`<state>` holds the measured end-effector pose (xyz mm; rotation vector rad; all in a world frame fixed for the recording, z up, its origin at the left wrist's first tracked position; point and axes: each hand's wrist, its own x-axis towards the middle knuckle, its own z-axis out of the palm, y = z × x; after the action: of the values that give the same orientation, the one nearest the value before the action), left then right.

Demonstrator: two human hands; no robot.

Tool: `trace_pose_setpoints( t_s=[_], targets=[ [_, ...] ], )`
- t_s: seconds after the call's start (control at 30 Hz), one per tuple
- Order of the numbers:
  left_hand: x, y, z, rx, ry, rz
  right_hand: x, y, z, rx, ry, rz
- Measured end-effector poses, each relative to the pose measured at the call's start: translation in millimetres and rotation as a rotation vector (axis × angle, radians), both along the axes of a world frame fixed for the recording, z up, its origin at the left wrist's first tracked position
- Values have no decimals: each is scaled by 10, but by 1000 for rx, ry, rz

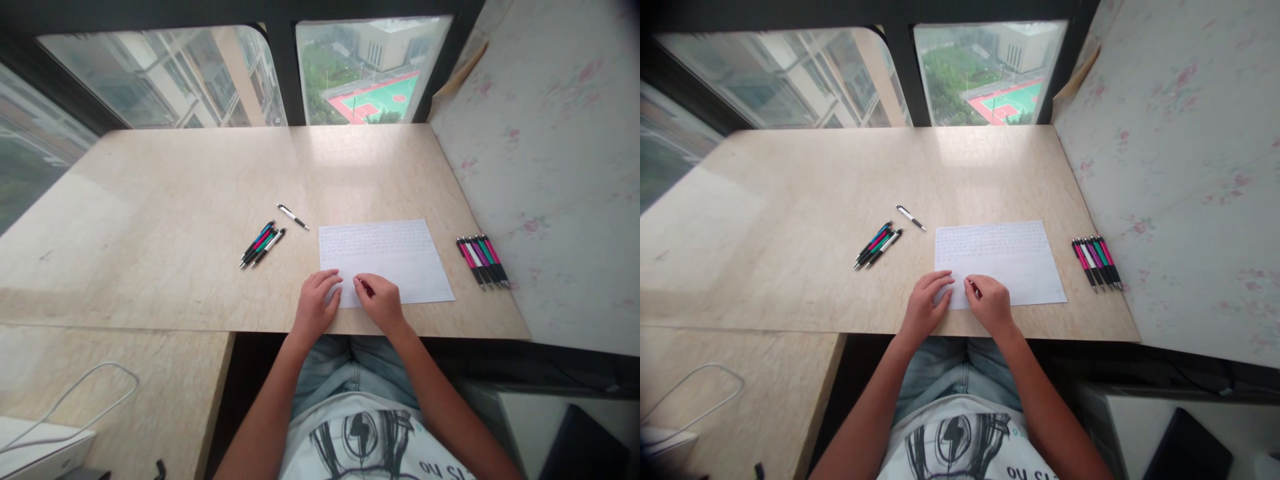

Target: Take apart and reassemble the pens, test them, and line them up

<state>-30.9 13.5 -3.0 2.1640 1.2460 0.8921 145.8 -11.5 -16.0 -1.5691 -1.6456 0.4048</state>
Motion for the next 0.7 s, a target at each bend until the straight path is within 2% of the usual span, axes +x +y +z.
trace_pose_setpoints(
  t_s=[0.13,0.27,0.33,0.5,0.7],
  targets=[
    [-177,169,37,40,33,131,51,-1,31,-16,99,-63],
    [-482,412,138,152,268,381,64,-1,42,-33,169,-104],
    [-632,516,189,173,369,452,62,-1,38,-36,182,-101],
    [-856,683,237,159,493,498,61,3,32,-38,217,-99],
    [-907,771,237,119,567,459,67,5,51,-48,255,-116]
  ],
)
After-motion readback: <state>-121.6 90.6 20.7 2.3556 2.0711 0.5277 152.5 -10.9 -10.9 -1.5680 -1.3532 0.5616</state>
